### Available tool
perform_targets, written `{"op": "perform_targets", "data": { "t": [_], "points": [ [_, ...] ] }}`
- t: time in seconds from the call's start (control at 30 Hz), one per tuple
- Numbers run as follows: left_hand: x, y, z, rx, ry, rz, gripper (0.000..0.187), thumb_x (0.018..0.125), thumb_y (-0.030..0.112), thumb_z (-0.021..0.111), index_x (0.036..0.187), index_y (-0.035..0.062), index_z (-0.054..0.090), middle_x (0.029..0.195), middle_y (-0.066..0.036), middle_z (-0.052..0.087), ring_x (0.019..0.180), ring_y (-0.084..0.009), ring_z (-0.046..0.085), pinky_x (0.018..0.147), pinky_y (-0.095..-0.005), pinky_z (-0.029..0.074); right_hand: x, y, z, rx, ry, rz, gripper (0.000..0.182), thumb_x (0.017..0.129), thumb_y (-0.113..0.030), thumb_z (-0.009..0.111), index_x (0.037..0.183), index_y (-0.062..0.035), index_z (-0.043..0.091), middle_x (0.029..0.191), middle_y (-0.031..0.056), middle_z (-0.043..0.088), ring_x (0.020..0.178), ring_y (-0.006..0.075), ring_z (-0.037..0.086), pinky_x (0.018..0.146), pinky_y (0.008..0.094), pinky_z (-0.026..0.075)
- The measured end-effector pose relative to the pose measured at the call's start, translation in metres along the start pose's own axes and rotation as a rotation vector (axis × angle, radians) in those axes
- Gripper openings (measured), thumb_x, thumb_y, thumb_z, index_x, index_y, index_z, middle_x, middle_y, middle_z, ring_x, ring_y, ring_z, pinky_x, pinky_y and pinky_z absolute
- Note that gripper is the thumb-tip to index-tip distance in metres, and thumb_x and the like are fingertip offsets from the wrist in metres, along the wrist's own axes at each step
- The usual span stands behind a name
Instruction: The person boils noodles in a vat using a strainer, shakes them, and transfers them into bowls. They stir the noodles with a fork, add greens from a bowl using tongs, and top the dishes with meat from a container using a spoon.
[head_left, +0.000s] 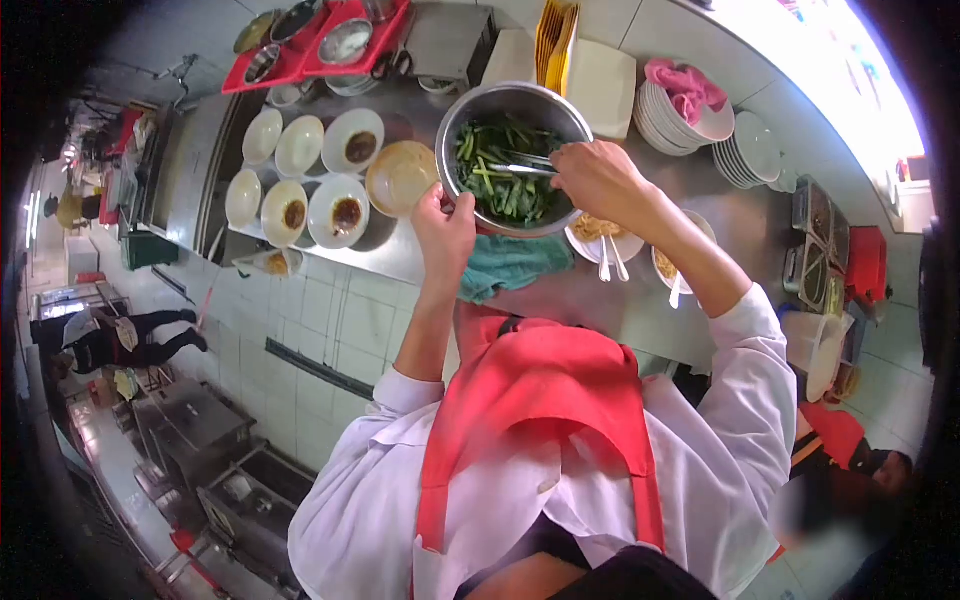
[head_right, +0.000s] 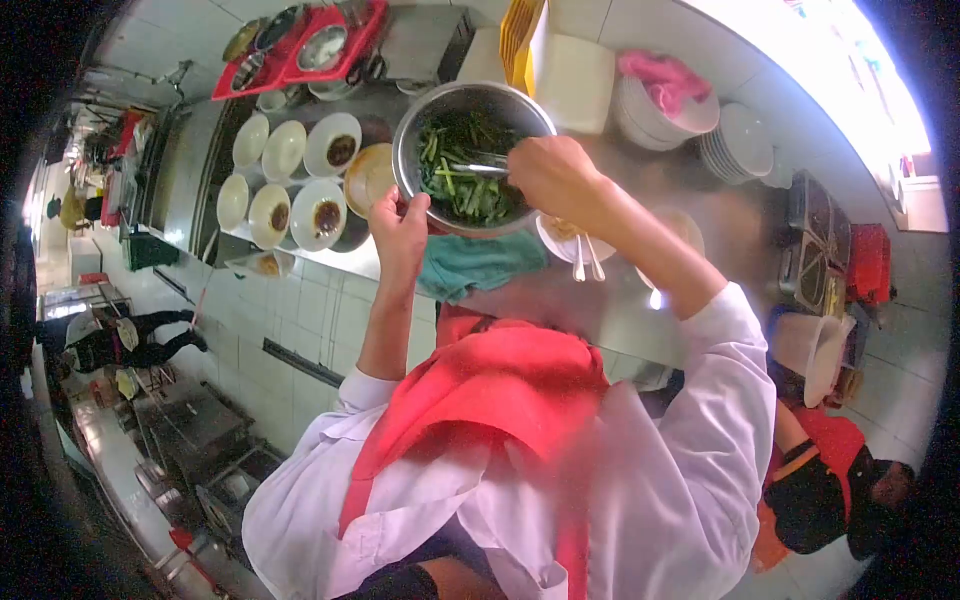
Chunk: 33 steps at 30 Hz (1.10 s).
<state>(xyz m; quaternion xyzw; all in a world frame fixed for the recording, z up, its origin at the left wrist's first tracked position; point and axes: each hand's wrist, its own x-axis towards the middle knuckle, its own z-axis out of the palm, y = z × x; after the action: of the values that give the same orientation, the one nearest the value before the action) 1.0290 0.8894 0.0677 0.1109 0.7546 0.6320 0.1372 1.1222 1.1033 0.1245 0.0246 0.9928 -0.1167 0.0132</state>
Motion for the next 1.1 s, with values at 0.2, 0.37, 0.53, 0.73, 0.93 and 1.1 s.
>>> {"op": "perform_targets", "data": {
  "t": [0.2, 0.37, 0.53, 0.73, 0.93, 1.1],
  "points": [
    [-0.054, -0.008, 0.011, 0.052, -0.031, -0.025, 0.018, 0.076, 0.010, 0.059, 0.068, -0.0018, 0.049, 0.057, -0.004, 0.049, 0.055, -0.0102, 0.043, 0.052, -0.0309, 0.038, -0.042, 0.011, 0.013, -0.068, -0.179, -0.030, 0.011, 0.068, -0.015, 0.068, 0.065, -0.0045, 0.067, 0.067, 0.0159, 0.063, 0.068, 0.0342, 0.064, 0.059, 0.0423, 0.051],
    [-0.072, -0.026, 0.010, 0.083, -0.025, -0.038, 0.016, 0.076, 0.009, 0.059, 0.068, -0.0019, 0.051, 0.056, -0.004, 0.046, 0.055, -0.0100, 0.041, 0.052, -0.0319, 0.037, -0.054, 0.055, 0.011, 0.039, -0.132, -0.193, 0.017, 0.080, -0.021, 0.064, 0.088, -0.0076, 0.071, 0.075, 0.0132, 0.065, 0.071, 0.0353, 0.062, 0.065, 0.0450, 0.048],
    [-0.070, -0.032, 0.008, 0.038, -0.021, -0.045, 0.007, 0.081, 0.004, 0.057, 0.076, -0.0003, 0.056, 0.066, -0.001, 0.055, 0.056, -0.0057, 0.051, 0.048, -0.0244, 0.046, -0.074, 0.075, -0.024, 0.145, -0.109, -0.063, 0.021, 0.080, -0.018, 0.067, 0.098, -0.0102, 0.071, 0.081, 0.0139, 0.066, 0.070, 0.0345, 0.061, 0.064, 0.0430, 0.047],
    [-0.059, -0.046, -0.004, -0.074, -0.017, -0.101, 0.009, 0.077, 0.006, 0.058, 0.077, -0.0038, 0.060, 0.066, -0.001, 0.058, 0.063, -0.0074, 0.049, 0.059, -0.0265, 0.041, -0.075, 0.090, -0.024, 0.558, -0.103, -0.107, 0.022, 0.082, -0.005, 0.066, 0.102, 0.0017, 0.068, 0.074, 0.0070, 0.066, 0.055, 0.0103, 0.054, 0.052, 0.0267, 0.044],
    [-0.054, -0.059, -0.014, -0.022, 0.049, -0.105, 0.009, 0.078, 0.006, 0.059, 0.078, -0.0026, 0.060, 0.067, -0.001, 0.057, 0.062, -0.0071, 0.047, 0.058, -0.0256, 0.039, -0.083, 0.116, -0.033, 0.411, -0.055, -0.091, 0.024, 0.078, -0.003, 0.067, 0.102, -0.0009, 0.069, 0.075, 0.0091, 0.067, 0.053, 0.0129, 0.055, 0.052, 0.0279, 0.044],
    [-0.055, -0.061, -0.028, -0.071, 0.068, -0.160, 0.009, 0.078, 0.006, 0.059, 0.071, 0.0007, 0.056, 0.063, 0.001, 0.051, 0.056, -0.0055, 0.045, 0.049, -0.0246, 0.040, -0.075, 0.137, -0.024, -0.073, -0.117, -0.027, 0.015, 0.076, -0.013, 0.063, 0.086, -0.0049, 0.071, 0.083, 0.0161, 0.067, 0.077, 0.0321, 0.066, 0.067, 0.0422, 0.051]
  ]
}}
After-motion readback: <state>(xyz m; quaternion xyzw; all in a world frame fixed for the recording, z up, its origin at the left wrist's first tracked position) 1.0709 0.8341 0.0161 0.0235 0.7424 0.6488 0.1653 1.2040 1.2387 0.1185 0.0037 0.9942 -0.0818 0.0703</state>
